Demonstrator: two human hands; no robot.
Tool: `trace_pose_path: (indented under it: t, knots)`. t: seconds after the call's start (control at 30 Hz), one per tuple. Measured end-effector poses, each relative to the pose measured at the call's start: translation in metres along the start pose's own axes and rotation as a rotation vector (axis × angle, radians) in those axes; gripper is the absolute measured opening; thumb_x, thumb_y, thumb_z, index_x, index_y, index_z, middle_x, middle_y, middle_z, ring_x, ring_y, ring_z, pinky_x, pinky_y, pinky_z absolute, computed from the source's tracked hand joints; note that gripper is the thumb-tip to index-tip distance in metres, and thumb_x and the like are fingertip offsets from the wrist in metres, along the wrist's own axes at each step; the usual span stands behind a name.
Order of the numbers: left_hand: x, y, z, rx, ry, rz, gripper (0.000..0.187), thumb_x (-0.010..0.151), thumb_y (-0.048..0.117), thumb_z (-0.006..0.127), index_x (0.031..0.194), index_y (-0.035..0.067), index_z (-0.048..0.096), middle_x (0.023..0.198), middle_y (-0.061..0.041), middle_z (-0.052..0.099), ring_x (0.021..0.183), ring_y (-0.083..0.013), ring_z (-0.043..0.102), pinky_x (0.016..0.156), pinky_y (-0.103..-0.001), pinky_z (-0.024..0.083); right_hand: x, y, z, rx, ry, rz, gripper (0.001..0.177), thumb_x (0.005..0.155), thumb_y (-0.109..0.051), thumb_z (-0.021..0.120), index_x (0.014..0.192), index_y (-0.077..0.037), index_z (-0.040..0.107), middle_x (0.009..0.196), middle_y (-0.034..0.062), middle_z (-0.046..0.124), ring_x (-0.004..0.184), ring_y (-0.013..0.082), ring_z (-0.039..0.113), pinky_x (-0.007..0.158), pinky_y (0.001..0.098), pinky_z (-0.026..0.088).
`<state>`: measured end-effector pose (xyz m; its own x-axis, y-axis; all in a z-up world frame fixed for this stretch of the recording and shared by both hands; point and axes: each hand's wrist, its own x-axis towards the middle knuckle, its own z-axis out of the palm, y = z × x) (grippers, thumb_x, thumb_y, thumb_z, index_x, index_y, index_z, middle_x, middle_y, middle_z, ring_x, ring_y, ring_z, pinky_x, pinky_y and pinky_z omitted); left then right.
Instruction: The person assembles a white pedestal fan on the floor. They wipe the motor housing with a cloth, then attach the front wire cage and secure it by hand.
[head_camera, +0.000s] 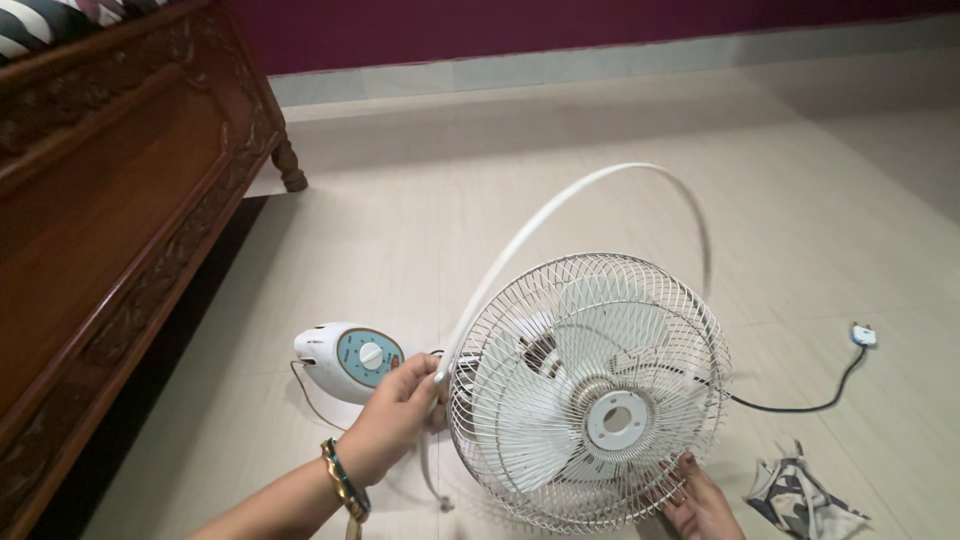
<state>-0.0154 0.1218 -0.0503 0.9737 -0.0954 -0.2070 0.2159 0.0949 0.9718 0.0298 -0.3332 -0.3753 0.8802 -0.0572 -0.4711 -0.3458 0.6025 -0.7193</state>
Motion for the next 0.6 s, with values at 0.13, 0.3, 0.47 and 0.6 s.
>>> trace_pose_path:
  t: [0.13, 0.3, 0.47, 0.6]
  knots:
    - [0.014, -0.023, -0.014, 0.379, 0.143, 0.020, 0.019, 0.101, 0.013, 0.047, 0.115, 0.004, 0.058, 0.083, -0.009, 0.062, 0.068, -0.0162, 0.058, 0.065, -0.032, 0.051, -0.011, -0.004, 0.008, -0.011, 0.012, -0.020, 0.054, 0.092, -0.044, 0.064, 0.132, -0.008, 0.055, 0.117, 0.0083, 0.067, 0.103, 0.0238, 0.065, 0.092, 0.0459, 0.055]
    - [0.025, -0.051, -0.028, 0.819, 0.184, 0.440, 0.022, 0.095, 0.007, 0.053, 0.115, -0.001, 0.053, 0.095, -0.018, 0.065, 0.086, -0.0321, 0.066, 0.076, -0.043, 0.053, -0.022, -0.011, 0.021, -0.043, 0.033, -0.020, 0.055, 0.093, -0.040, 0.064, 0.135, -0.006, 0.054, 0.120, 0.0100, 0.067, 0.105, 0.0245, 0.066, 0.093, 0.0448, 0.055]
    - [0.024, -0.042, -0.015, 0.843, 0.472, 0.434, 0.018, 0.099, 0.011, 0.051, 0.113, 0.002, 0.052, 0.087, -0.018, 0.067, 0.083, -0.0372, 0.066, 0.075, -0.045, 0.051, -0.037, -0.018, 0.029, -0.063, -0.076, -0.065, 0.060, 0.090, -0.038, 0.062, 0.139, -0.004, 0.052, 0.129, 0.0126, 0.066, 0.111, 0.0261, 0.066, 0.098, 0.0449, 0.054]
    - [0.019, -0.013, -0.003, 0.624, 0.408, 0.515, 0.017, 0.101, 0.013, 0.053, 0.115, 0.003, 0.056, 0.077, -0.009, 0.061, 0.072, -0.0209, 0.060, 0.065, -0.036, 0.049, -0.041, -0.020, 0.033, -0.069, -0.077, -0.049, 0.059, 0.094, -0.041, 0.059, 0.139, -0.004, 0.052, 0.132, 0.0126, 0.064, 0.114, 0.0276, 0.063, 0.098, 0.0469, 0.051]
